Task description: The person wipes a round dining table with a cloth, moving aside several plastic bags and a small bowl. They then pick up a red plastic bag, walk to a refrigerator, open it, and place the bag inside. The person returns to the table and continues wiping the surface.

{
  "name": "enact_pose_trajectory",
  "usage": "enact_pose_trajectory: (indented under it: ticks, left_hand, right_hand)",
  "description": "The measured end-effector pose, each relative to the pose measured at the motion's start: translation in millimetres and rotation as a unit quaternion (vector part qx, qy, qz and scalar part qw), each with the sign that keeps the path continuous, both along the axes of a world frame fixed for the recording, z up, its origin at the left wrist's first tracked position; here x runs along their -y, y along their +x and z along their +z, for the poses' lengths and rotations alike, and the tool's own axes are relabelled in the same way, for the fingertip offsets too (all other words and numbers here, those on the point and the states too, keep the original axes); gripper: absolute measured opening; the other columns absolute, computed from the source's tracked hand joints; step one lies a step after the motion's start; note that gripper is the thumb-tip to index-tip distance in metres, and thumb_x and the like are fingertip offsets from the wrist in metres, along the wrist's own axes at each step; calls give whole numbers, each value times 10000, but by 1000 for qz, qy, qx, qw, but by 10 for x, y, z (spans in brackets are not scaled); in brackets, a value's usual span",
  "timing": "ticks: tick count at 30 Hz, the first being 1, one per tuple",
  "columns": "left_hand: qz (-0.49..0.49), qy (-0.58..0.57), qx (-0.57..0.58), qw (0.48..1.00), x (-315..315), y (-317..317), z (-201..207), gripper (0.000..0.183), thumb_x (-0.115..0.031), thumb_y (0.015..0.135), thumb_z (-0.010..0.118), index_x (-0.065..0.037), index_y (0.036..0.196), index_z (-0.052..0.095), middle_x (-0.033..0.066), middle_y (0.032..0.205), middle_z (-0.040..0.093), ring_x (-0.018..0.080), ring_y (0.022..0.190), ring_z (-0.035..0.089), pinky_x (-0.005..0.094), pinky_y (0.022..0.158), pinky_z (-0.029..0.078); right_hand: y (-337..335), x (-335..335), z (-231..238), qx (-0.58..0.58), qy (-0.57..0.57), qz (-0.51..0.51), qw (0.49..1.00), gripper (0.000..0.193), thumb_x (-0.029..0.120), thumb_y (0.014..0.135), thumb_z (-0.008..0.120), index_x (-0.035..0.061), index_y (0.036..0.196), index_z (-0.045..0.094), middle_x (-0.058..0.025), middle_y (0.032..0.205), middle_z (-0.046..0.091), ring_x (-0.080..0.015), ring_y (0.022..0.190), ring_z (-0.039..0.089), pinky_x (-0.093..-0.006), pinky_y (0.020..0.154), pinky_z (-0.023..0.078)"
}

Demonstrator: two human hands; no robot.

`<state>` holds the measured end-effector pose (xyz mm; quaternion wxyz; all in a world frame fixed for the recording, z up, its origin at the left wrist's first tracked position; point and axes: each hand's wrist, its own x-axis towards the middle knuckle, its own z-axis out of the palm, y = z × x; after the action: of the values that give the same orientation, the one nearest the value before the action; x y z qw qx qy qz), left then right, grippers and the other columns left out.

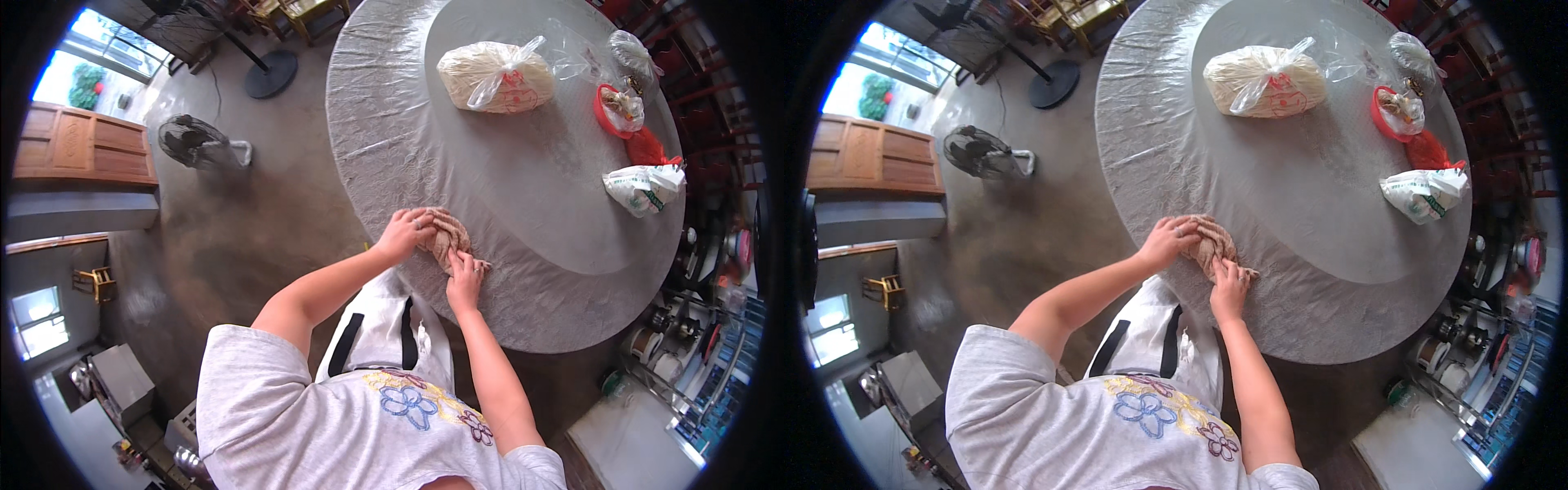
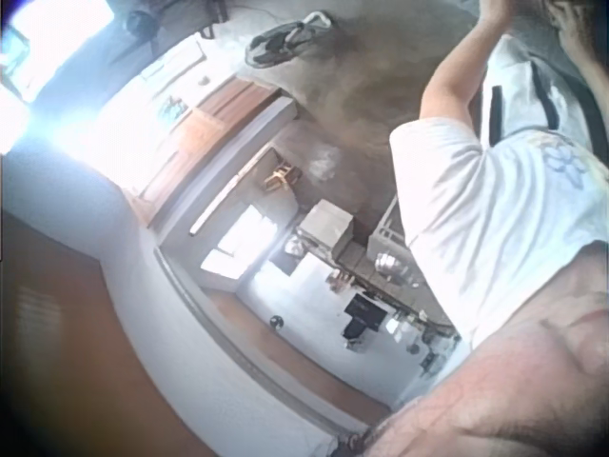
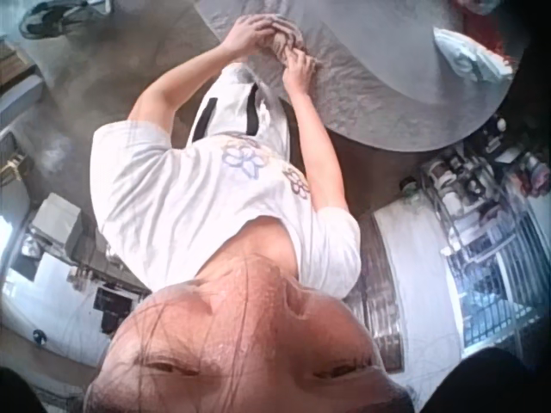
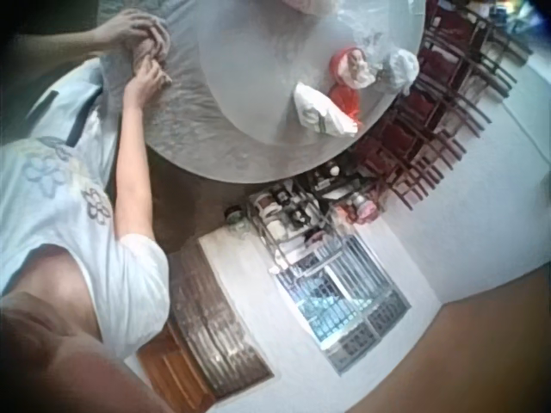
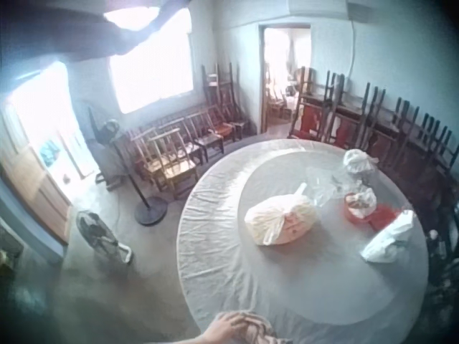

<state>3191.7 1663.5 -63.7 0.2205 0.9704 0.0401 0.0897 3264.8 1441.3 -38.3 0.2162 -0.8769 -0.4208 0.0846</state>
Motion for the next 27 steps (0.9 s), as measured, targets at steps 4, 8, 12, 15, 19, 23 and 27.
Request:
enact_pose_trajectory:
  ticks: [4, 8, 12, 15, 19, 23, 27]
  left_hand:
    - [-48, 8, -112, 992, 326, -428, 204, 320, -182, 761, 674, -227, 1073, 726, -15, 1213, 622, 242, 1172, 542, 444, 935, 424]
    - [-156, -39, -235, 959, 398, -299, 501, 360, -122, 766, 647, -217, 1107, 716, -3, 1200, 620, 268, 1173, 524, 454, 927, 439]
    - [-104, 33, -57, 992, 168, 173, 828, 410, -136, 771, 644, -233, 1166, 693, 18, 1290, 583, 288, 1285, 467, 507, 1039, 376]
    - [-63, 105, 73, 990, -58, 537, 837, 431, -161, 789, 632, -249, 1208, 682, 19, 1374, 537, 297, 1362, 407, 558, 1127, 278]
    - [-70, 132, 6, 989, -440, 709, 341, 460, -194, 808, 620, -272, 1259, 664, 6, 1433, 497, 294, 1401, 363, 609, 1160, 210]
    - [-135, 114, -21, 984, -914, 186, -160, 249, -289, 800, 630, -285, 1035, 711, -10, 1237, 573, 267, 1177, 516, 690, 1004, 336]
    - [-348, -6, -160, 924, -1713, 47, 177, 327, -208, 803, 632, -298, 1107, 715, -50, 1125, 644, 212, 1119, 559, 453, 898, 441]
  right_hand:
    - [-351, 299, 66, -105, 6, 10, 994, 380, 3, 721, 583, 85, 1074, 697, -101, 1046, 593, -325, 1036, 562, -453, 955, 431]
    - [-303, 608, 151, -208, 15, -18, 978, 280, 26, 745, 571, 115, 976, 701, -76, 1005, 606, -328, 1018, 588, -439, 881, 483]
    - [95, 426, 531, -31, 137, -110, 984, 438, 18, 767, 549, 137, 1169, 677, -97, 1127, 620, -321, 1086, 588, -446, 921, 474]
    - [311, 108, 570, 36, 63, -131, 989, 566, 42, 796, 560, 186, 1343, 580, -84, 1309, 569, -307, 1237, 520, -524, 1013, 408]
    - [171, -575, 93, -5, -156, -181, 971, 733, 147, 817, 622, 295, 1496, 389, -40, 1550, 342, -348, 1417, 310, -699, 1065, 254]
    - [-156, -1030, -69, 72, -148, -160, 973, 660, 161, 777, 687, 296, 1394, 496, -74, 1200, 504, -364, 1243, 439, -606, 1000, 350]
    - [-296, -1337, 301, -193, -128, -128, 964, 401, 131, 709, 680, 182, 1107, 683, -98, 962, 547, -317, 967, 595, -463, 847, 470]
